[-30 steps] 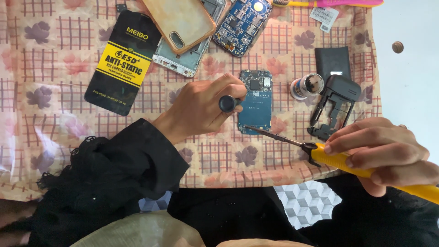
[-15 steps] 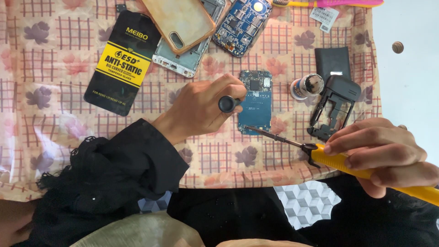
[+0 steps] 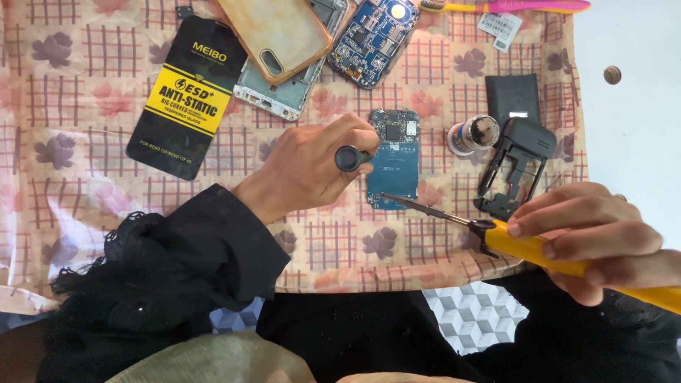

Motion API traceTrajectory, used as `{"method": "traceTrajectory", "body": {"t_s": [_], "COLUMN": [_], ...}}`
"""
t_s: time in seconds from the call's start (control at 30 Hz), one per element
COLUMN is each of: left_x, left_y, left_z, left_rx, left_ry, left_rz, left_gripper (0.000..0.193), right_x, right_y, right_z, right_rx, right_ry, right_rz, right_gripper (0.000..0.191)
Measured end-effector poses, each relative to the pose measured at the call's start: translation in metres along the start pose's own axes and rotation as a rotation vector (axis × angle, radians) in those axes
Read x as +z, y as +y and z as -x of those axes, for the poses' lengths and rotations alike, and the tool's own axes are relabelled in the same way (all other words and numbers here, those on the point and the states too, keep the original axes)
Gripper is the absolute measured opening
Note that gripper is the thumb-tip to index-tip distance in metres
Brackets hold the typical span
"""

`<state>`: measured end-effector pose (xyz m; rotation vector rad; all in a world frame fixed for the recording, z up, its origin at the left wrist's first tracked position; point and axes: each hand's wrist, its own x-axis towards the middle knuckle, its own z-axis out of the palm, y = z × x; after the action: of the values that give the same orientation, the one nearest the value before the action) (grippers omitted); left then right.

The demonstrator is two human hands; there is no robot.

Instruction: The person uses a soldering iron and a magnifying glass to work on a smartphone motherboard. They repeatedly dip the soldering iron into a small container of flux and apply it to various points on the circuit board while holding the board steady with their other hand.

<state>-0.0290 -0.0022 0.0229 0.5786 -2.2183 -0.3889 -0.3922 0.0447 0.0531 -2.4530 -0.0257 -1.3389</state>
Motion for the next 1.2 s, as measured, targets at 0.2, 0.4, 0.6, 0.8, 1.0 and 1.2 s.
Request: {"method": "traceTrajectory", "body": {"t_s": [0.2, 0.4, 0.6, 0.8, 1.0, 1.2], "left_x": [0.0, 0.001, 0.003, 0.004, 0.004, 0.005], "left_y": [-0.001, -0.002, -0.003, -0.002, -0.002, -0.002], "left_z": [0.0, 0.0, -0.001, -0.002, -0.003, -0.004], "left_rx": [0.007, 0.007, 0.029, 0.041, 0.041, 0.047], "left_ry": [-0.015, -0.003, -0.028, -0.022, -0.02, -0.018], "left_rz": [-0.039, -0.014, -0.041, -0.033, -0.031, -0.032], "left_gripper": [0.028, 0.03, 0.031, 0.031, 0.031, 0.031], "right_x": [0.002, -0.002, -0.008, -0.005, -0.008, -0.006], "right_y": [-0.004, 0.0, 0.0, 0.004, 0.003, 0.006], "right_z": [0.001, 0.008, 0.011, 0.011, 0.008, 0.004], "right_rx": [0.048, 0.037, 0.047, -0.021, -0.005, -0.041], "right_ry": [-0.059, -0.059, -0.111, -0.062, -0.101, -0.075], "right_rz": [-0.029, -0.033, -0.077, -0.085, -0.072, -0.075], "right_gripper": [0.028, 0.028, 0.031, 0.03, 0.03, 0.031]}}
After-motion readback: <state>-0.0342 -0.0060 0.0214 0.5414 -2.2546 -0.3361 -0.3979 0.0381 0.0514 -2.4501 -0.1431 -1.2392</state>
